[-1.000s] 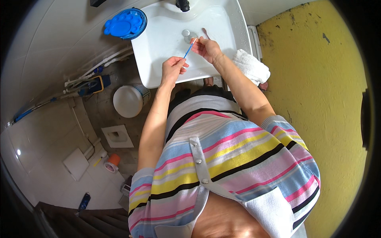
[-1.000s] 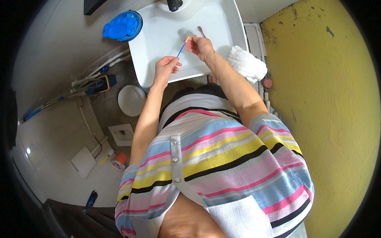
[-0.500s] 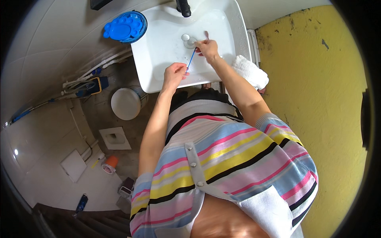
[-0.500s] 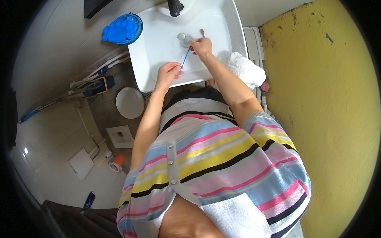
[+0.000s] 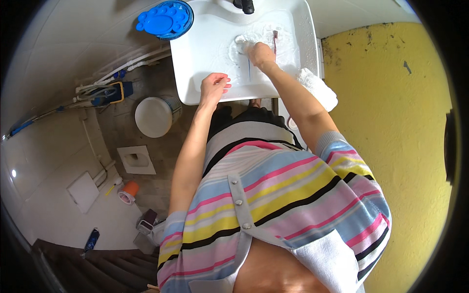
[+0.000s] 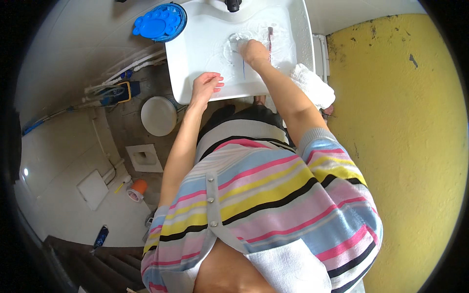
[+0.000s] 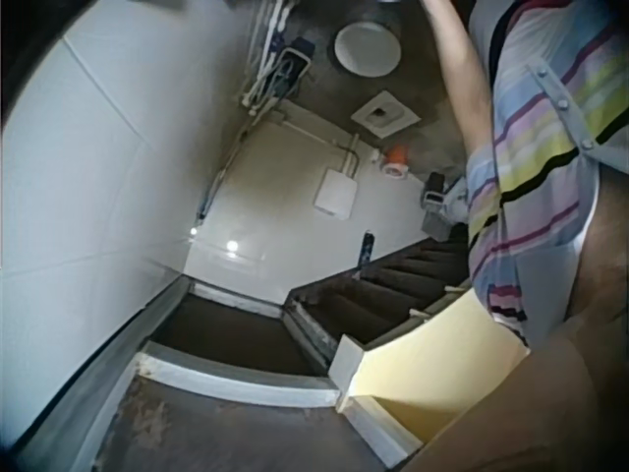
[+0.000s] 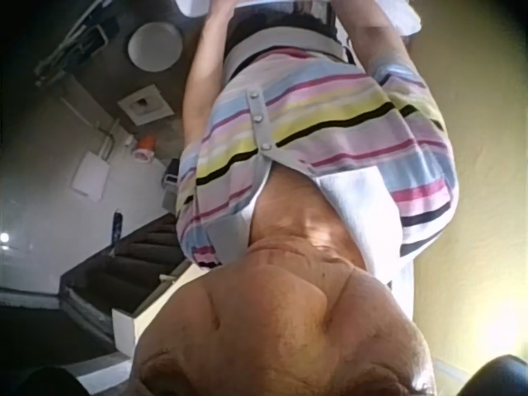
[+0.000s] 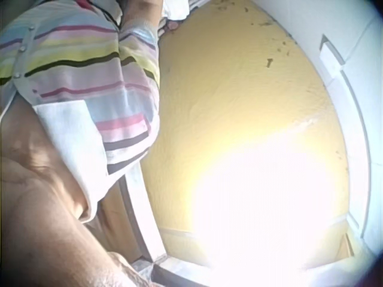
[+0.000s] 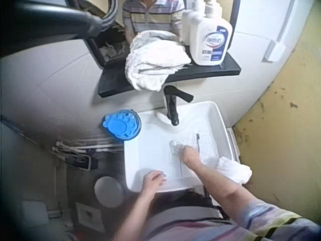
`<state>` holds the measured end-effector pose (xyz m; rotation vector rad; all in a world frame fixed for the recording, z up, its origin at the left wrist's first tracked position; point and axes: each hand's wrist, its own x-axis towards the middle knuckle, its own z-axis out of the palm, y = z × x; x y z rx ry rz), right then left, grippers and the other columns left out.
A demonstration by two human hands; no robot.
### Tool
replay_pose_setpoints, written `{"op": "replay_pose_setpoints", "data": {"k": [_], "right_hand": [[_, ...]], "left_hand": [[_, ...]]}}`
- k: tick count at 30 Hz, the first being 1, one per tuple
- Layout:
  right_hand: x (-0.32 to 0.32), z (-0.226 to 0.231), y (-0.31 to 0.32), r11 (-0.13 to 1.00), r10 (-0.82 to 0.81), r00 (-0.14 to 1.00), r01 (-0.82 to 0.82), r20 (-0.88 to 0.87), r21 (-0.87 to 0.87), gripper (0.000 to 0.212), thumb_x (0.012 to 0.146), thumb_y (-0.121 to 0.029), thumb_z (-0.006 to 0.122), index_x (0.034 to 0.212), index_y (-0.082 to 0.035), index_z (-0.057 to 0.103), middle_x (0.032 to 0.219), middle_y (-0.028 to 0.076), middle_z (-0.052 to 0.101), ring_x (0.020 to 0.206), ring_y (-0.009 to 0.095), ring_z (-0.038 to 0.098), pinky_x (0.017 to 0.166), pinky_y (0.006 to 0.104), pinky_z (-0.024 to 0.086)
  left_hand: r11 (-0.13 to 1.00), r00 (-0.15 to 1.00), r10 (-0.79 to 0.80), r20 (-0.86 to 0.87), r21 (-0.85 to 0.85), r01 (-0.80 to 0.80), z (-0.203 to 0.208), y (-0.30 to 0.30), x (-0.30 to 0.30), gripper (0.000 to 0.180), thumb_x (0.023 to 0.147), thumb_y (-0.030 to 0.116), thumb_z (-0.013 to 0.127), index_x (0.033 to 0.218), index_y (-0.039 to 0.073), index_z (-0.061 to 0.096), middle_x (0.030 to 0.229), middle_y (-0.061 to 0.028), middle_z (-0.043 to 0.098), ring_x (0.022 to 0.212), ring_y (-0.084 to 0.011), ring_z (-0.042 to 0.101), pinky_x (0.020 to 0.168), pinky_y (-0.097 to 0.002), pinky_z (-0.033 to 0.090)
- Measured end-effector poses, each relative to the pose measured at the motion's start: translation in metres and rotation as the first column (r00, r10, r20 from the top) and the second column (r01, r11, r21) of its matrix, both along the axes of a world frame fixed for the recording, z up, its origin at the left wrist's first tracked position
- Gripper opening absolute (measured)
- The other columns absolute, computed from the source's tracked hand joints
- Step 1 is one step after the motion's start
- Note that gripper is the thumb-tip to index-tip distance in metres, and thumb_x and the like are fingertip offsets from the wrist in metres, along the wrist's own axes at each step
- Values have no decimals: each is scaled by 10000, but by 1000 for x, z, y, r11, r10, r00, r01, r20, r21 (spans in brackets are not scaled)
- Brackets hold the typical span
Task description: The person scrubs a blue plastic mold with a toothbrush under running water in a sink. They rinse the mold and the toothbrush, then place the mold into a blue container. Finally, they wipe the sink basin with a white cloth.
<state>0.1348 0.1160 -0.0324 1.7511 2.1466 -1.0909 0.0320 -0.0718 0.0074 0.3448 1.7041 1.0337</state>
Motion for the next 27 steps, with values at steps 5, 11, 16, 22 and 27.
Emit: {"op": "replay_pose_setpoints", "data": {"k": [5, 11, 16, 22, 27], "right_hand": [[2, -9, -7, 954, -124, 967, 54, -223, -297, 210, 827, -154, 618, 915, 31, 662, 826, 167, 687, 753, 272, 676, 692, 329, 540], [1, 15, -32, 564, -717, 513, 31, -472, -825, 162, 889, -75, 611, 984, 49, 652, 854, 120, 684, 650, 124, 637, 581, 216, 540], [9, -27, 7, 555, -790, 361, 76, -496, -829, 154, 852, -22, 622, 976, 66, 639, 834, 125, 680, 611, 149, 641, 529, 210, 544], [22, 17, 34, 855, -475, 770, 289, -426, -430, 219, 908, -156, 578, 937, 54, 632, 818, 123, 674, 689, 149, 672, 542, 224, 538], [23, -54, -4, 913, 53, 977, 37, -207, 406, 274, 870, -249, 625, 833, 21, 658, 746, 116, 657, 682, 182, 663, 592, 321, 532]], "left_hand": [[998, 990, -59, -127, -4, 59, -10, 3, 10, 192, 889, 95, 587, 1052, -6, 610, 955, -121, 673, 775, -186, 679, 680, -284, 519], [994, 962, -73, -263, 63, 92, -22, 29, 14, 194, 926, 166, 555, 1037, 32, 641, 798, -59, 650, 680, -117, 584, 620, -272, 456], [992, 960, -125, -250, -2, 129, 13, 36, 18, 201, 926, 140, 525, 878, 40, 692, 595, -10, 553, 558, -95, 445, 539, -270, 365], [987, 935, -120, -333, 64, 149, 25, 21, 13, 200, 924, 140, 534, 943, 24, 696, 638, -22, 641, 613, -80, 486, 603, -252, 390], [988, 937, -96, -336, 81, 130, 22, 21, 9, 223, 927, 157, 546, 1001, -12, 672, 681, -34, 680, 641, -69, 509, 637, -231, 398]]}}
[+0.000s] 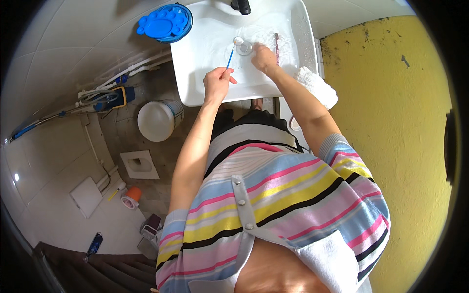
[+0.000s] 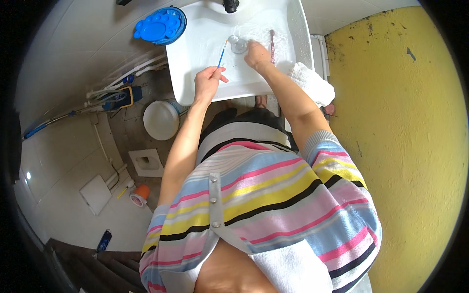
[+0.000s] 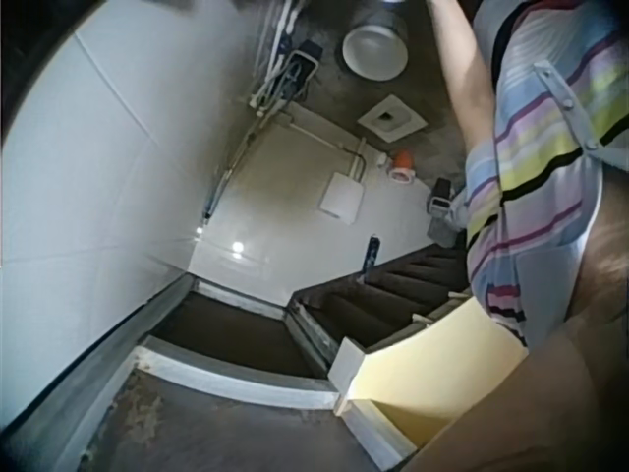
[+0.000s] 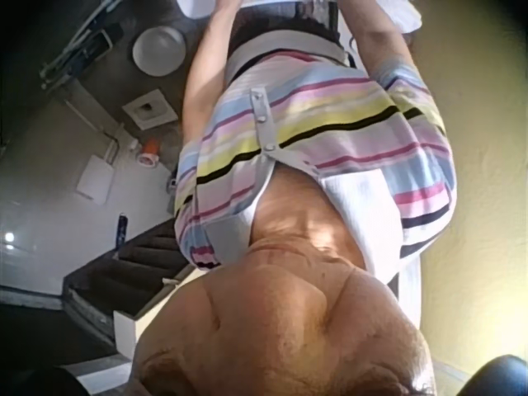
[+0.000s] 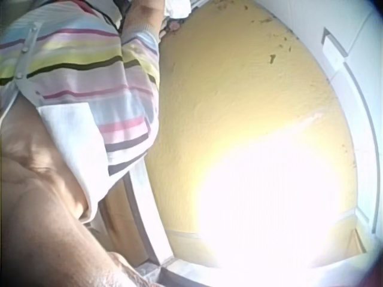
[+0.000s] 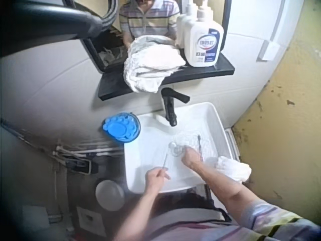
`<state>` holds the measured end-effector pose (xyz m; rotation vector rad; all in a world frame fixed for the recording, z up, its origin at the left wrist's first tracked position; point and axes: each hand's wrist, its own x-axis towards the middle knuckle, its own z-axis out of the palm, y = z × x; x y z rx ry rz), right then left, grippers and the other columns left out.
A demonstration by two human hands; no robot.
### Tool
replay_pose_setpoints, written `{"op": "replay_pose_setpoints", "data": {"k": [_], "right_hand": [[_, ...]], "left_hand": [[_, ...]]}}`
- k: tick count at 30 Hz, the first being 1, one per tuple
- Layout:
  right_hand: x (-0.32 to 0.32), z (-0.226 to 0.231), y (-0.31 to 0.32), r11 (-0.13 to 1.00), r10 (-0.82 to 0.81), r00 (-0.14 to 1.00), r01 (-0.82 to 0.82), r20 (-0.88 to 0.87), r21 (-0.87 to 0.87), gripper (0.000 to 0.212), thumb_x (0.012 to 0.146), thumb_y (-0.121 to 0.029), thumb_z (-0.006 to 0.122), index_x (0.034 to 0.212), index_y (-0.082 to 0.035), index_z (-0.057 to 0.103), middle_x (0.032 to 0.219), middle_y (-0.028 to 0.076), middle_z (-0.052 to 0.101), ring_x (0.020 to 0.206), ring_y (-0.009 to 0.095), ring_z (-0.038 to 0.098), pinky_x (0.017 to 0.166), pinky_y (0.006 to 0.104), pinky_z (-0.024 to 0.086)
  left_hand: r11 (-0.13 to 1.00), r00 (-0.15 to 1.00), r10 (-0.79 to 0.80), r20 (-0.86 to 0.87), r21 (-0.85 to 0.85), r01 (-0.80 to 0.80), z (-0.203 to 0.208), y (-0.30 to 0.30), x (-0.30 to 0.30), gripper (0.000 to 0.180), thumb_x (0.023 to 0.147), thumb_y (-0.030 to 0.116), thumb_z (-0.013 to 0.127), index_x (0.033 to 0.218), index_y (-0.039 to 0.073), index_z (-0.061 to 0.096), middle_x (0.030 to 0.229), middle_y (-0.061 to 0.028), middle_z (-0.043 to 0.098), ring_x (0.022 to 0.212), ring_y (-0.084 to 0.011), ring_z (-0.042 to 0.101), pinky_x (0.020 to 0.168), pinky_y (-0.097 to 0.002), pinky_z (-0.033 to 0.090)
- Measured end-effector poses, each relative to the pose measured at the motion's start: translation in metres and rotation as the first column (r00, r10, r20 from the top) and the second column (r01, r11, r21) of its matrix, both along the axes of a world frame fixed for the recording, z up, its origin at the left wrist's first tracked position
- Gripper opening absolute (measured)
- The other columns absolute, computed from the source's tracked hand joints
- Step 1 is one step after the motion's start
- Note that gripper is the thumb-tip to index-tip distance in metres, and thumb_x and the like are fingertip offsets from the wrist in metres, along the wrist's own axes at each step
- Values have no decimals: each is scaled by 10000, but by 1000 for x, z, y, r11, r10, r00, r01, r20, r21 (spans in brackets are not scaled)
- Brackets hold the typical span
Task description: The person scrubs a blue plastic mold with a toothbrush under running water in a sink. They rinse the mold and the toothbrush, then place the mold into a blue container. Finally, they wipe the sink basin with a white cloth.
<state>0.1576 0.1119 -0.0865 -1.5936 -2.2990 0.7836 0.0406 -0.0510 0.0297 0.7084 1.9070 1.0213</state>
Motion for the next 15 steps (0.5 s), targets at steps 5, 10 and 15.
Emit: {"op": "replay_pose_setpoints", "data": {"k": [5, 10, 15], "right_hand": [[-22, 85, -6, 560, -447, 763, -169, -468, -811, 225, 816, -229, 721, 796, -16, 651, 711, 83, 653, 591, 112, 602, 515, 241, 468], [-23, 81, 3, 542, -452, 731, -230, -511, -808, 168, 859, -149, 677, 840, 17, 663, 741, 83, 667, 602, 131, 629, 601, 257, 553], [-10, 88, 3, 456, -439, 668, -410, -600, -790, 158, 906, -102, 599, 979, 23, 662, 870, 76, 671, 751, 124, 653, 720, 248, 556]], "left_hand": [[999, 1000, -4, -19, -38, 4, 1, -2, -1, 220, 923, 165, 560, 990, -14, 668, 688, -32, 685, 599, -51, 481, 592, -214, 382], [1000, 998, -16, 61, 20, 15, -7, -2, 7, 218, 930, 146, 535, 1008, -15, 659, 703, -39, 682, 548, -47, 402, 539, -204, 351], [1000, 982, -1, 189, 22, -3, -3, -6, 6, 217, 944, 108, 487, 1019, -11, 652, 733, -59, 672, 513, -45, 331, 478, -191, 303]]}}
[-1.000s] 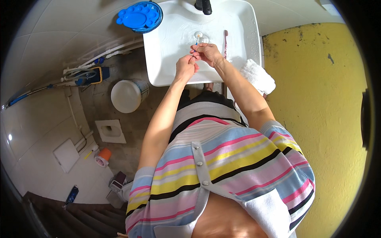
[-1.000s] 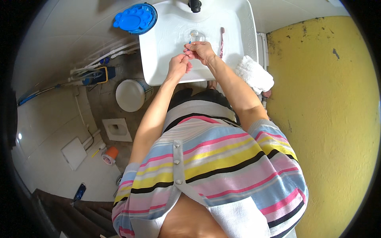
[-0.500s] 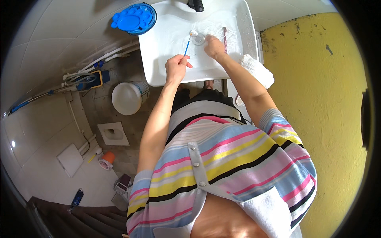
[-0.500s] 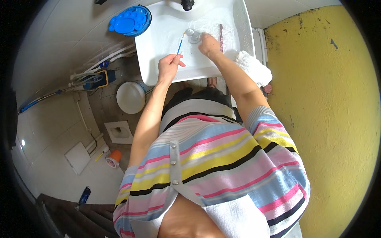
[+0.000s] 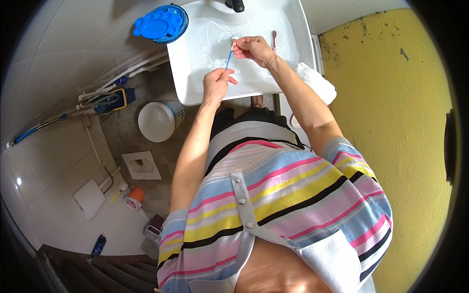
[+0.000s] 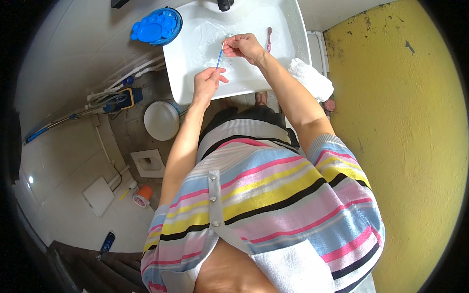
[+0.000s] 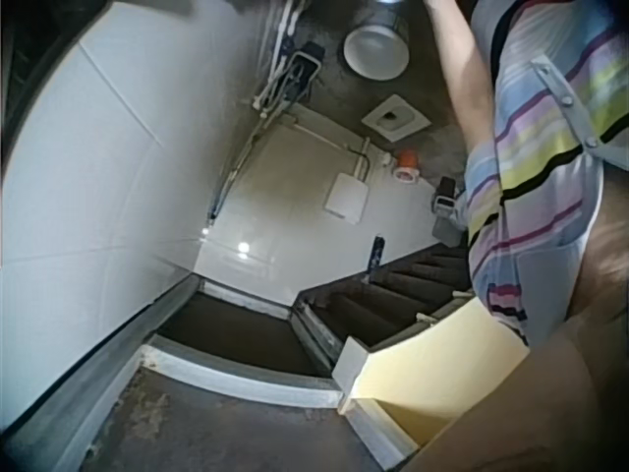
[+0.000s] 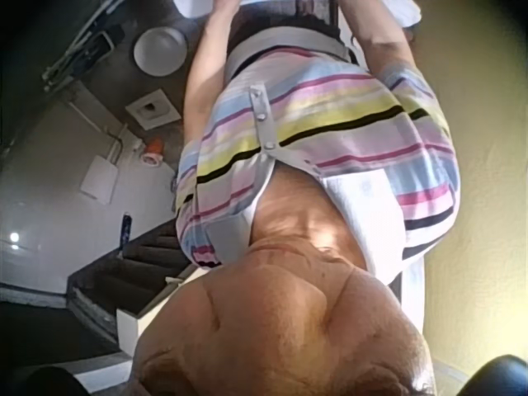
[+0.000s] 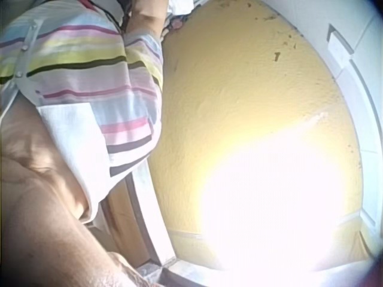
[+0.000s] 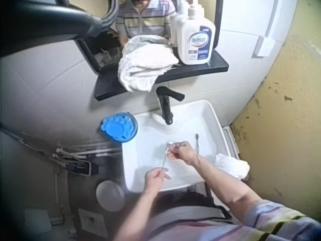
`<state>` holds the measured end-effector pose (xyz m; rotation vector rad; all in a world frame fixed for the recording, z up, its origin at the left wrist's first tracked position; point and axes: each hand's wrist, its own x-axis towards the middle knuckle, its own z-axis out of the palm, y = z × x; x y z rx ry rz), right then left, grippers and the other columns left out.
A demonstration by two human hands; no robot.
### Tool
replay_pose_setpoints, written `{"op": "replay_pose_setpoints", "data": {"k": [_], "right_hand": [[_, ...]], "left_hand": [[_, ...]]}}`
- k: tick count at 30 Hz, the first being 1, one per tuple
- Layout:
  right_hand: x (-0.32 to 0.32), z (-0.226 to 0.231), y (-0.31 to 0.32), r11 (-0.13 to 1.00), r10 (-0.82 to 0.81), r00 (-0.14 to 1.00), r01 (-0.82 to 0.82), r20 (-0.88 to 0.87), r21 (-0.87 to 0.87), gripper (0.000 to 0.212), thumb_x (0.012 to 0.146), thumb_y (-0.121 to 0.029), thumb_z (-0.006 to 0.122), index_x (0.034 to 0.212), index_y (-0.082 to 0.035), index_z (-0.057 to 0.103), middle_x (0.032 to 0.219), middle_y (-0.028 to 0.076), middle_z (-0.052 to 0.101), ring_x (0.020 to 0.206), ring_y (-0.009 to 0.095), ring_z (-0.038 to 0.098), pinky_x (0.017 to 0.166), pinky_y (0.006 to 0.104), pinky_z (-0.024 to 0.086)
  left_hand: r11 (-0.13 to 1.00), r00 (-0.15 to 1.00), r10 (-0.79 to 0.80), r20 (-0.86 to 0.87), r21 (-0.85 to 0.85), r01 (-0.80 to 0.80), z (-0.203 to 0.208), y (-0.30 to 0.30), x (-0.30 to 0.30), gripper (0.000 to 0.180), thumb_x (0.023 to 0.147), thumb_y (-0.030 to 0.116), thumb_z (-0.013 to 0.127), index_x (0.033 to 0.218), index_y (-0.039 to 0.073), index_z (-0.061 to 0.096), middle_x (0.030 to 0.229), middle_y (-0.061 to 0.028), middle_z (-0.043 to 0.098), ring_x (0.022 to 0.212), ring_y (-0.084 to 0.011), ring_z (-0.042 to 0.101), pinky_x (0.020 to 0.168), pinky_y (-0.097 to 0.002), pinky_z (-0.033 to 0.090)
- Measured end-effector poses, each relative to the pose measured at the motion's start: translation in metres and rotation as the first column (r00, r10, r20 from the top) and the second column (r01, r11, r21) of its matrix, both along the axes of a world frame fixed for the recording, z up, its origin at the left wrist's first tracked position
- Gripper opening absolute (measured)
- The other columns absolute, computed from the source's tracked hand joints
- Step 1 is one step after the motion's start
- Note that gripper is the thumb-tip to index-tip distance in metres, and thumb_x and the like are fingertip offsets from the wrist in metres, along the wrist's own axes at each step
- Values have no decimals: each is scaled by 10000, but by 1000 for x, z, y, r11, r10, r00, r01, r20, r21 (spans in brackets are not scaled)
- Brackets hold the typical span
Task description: The person scrubs a blue plastic mold with a toothbrush under running water in a sink. They rinse the mold and the toothbrush, then place the mold into a blue container. Finally, they wipe the sink basin with a white cloth.
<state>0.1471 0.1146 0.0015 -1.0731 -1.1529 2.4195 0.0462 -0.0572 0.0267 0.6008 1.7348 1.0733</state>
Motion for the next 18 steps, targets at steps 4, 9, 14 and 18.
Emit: {"op": "replay_pose_setpoints", "data": {"k": [4, 9, 14, 18], "right_hand": [[3, 15, -5, 999, -10, 1000, 9, -24, -35, 167, 898, -105, 606, 994, 18, 665, 876, 71, 669, 721, 114, 635, 703, 242, 548], [-1, 15, -12, 992, -124, 984, 123, 126, 19, 135, 827, -99, 695, 883, 20, 666, 740, 51, 641, 592, 107, 573, 584, 233, 503], [0, -5, -21, 977, -211, 921, 207, 327, 47, 258, 683, -122, 841, 668, -30, 601, 628, 35, 586, 485, 96, 491, 468, 237, 429], [0, -19, -37, 984, -175, 942, 178, 286, 16, 196, 760, -150, 784, 726, -10, 651, 673, 58, 632, 515, 118, 545, 485, 230, 474]], "left_hand": [[1000, 997, -16, 78, -11, 17, 9, 0, -1, 218, 946, 102, 482, 1028, -14, 648, 736, -61, 670, 519, -42, 344, 473, -191, 305], [998, 988, -55, 143, -33, 61, 11, -5, -1, 225, 944, 116, 493, 1051, -18, 638, 771, -75, 683, 541, -38, 410, 487, -186, 341], [999, 995, -39, 96, -16, 40, -1, -10, 3, 239, 945, 154, 515, 1067, -18, 626, 805, -80, 689, 552, -49, 467, 499, -197, 384], [996, 998, -66, 5, -65, 66, -3, -5, 9, 202, 939, 157, 546, 1030, -6, 623, 793, -72, 682, 548, -56, 469, 489, -206, 383]]}}
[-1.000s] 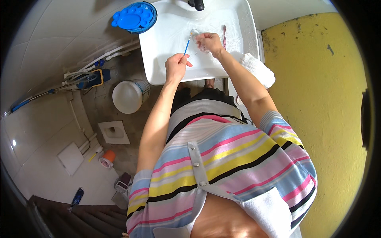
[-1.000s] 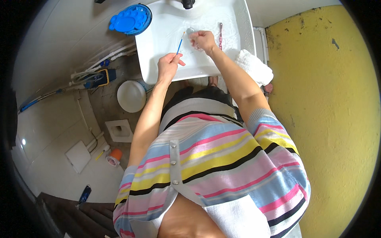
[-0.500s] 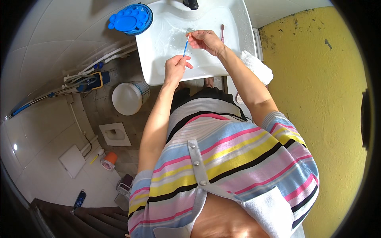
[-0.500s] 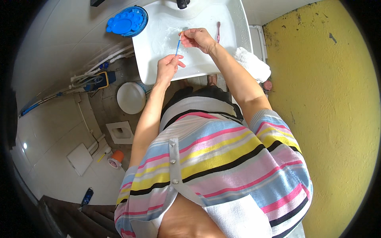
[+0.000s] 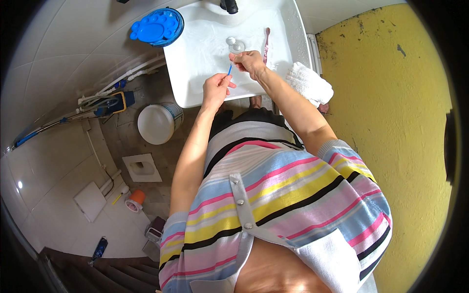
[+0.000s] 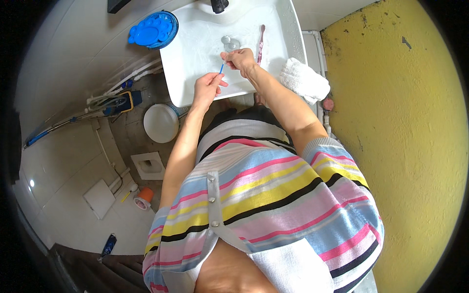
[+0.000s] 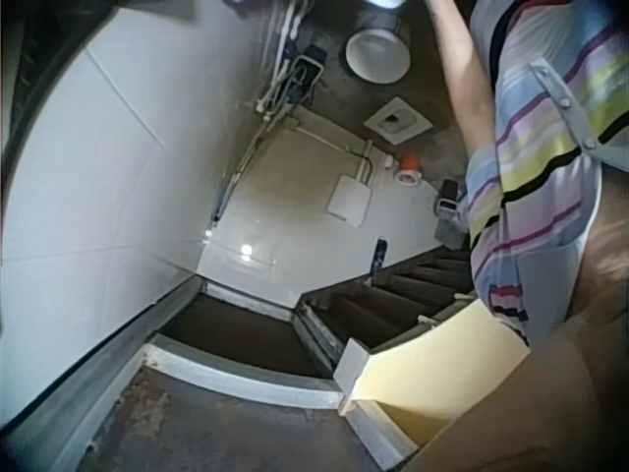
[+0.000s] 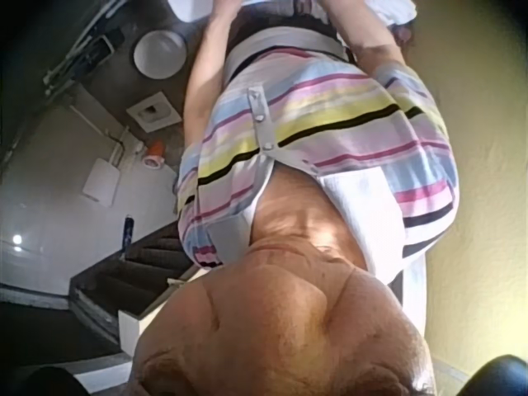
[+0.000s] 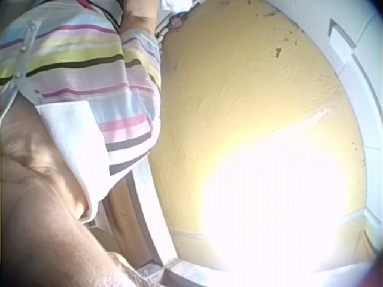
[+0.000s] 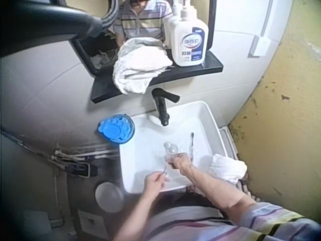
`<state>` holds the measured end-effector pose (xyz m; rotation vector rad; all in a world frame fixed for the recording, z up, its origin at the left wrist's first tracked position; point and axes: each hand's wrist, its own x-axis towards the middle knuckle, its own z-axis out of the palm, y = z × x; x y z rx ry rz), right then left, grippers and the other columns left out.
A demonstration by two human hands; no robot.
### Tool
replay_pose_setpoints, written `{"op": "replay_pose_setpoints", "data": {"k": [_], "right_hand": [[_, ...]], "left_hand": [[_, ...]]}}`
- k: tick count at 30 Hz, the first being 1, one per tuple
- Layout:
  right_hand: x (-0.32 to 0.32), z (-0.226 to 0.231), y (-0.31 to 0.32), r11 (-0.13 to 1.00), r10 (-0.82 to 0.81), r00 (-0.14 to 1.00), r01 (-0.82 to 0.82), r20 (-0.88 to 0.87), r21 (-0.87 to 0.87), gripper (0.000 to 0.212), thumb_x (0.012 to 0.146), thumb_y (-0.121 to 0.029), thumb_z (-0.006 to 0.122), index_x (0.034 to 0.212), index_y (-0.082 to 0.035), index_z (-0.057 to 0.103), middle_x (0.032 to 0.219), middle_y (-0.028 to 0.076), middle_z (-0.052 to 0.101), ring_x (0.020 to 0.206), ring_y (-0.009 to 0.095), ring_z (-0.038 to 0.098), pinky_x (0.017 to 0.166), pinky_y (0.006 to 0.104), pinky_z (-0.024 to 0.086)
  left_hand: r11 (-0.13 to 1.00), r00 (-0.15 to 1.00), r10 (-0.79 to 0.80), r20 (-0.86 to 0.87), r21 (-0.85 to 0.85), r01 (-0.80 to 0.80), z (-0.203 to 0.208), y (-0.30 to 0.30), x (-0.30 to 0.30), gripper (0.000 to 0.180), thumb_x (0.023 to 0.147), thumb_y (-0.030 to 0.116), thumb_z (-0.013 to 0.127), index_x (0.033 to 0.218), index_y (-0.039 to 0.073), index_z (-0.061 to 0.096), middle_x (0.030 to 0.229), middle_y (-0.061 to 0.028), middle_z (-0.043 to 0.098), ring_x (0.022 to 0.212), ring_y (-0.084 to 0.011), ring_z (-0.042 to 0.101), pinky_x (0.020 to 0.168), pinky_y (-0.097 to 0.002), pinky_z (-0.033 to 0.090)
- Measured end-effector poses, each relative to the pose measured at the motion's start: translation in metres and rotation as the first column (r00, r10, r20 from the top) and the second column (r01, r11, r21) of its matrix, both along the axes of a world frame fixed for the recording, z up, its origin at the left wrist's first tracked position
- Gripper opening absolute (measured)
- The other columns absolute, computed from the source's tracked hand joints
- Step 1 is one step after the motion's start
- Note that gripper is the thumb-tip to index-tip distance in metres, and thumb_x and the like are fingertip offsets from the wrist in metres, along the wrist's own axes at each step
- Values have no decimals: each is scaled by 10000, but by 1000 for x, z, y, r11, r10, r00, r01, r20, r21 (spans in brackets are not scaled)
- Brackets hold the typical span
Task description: The person scrubs a blue plastic mold with a toothbrush under running water in a sink. They rinse the mold and the toothbrush, then place the mold into a blue container. Finally, they wipe the sink basin with a white cloth.
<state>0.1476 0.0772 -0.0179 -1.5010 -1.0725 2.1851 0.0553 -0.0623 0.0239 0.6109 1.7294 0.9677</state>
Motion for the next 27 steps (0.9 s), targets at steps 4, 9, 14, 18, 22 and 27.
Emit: {"op": "replay_pose_setpoints", "data": {"k": [4, 9, 14, 18, 22, 27], "right_hand": [[8, 4, 6, 984, 44, 998, -51, 49, 173, 241, 864, -191, 660, 878, 49, 662, 844, 126, 680, 610, 185, 635, 546, 303, 531], [39, -7, 39, 678, -307, 589, -416, 747, 606, 299, 829, -274, 637, 974, -12, 625, 909, 192, 673, 857, 327, 660, 787, 420, 506], [44, -26, 30, 472, 46, 499, -774, 866, 421, 279, 819, -277, 621, 980, -50, 596, 898, 192, 673, 909, 342, 649, 817, 428, 496], [53, -28, 51, 737, -130, 656, -438, 743, 515, 244, 838, -236, 602, 1033, -90, 621, 937, 188, 667, 902, 359, 640, 805, 424, 493], [45, -27, 54, 567, -185, 709, -489, 680, 663, 221, 873, -250, 571, 905, -60, 680, 946, 184, 668, 897, 374, 636, 785, 443, 495], [42, -29, 68, 733, -181, 645, -415, 742, 539, 283, 884, -270, 543, 932, -32, 688, 958, 212, 665, 924, 378, 633, 808, 439, 494]], "left_hand": [[998, 997, 64, -52, 8, -63, -9, -1, -3, 157, 929, 130, 563, 1002, -2, 611, 784, -69, 674, 544, -58, 469, 479, -209, 374], [983, 982, 182, -44, -1, -182, -3, -5, -17, 155, 926, 115, 562, 1015, -5, 599, 803, -74, 669, 541, -59, 468, 477, -202, 365], [980, 980, 197, 18, -9, -197, -2, -5, -18, 161, 922, 118, 569, 1001, -18, 600, 799, -77, 669, 542, -65, 474, 477, -210, 372], [977, 977, 213, 31, 0, -213, 2, -8, -19, 155, 913, 116, 579, 980, -21, 607, 780, -82, 675, 537, -75, 490, 467, -222, 377], [968, 966, 251, 58, 8, -251, -3, -14, -23, 153, 913, 116, 579, 984, -17, 609, 780, -80, 672, 536, -67, 487, 456, -210, 365], [958, 955, 286, 74, -6, -286, 4, -21, -28, 159, 922, 107, 569, 1002, -24, 608, 799, -89, 666, 544, -64, 472, 473, -205, 363]]}}
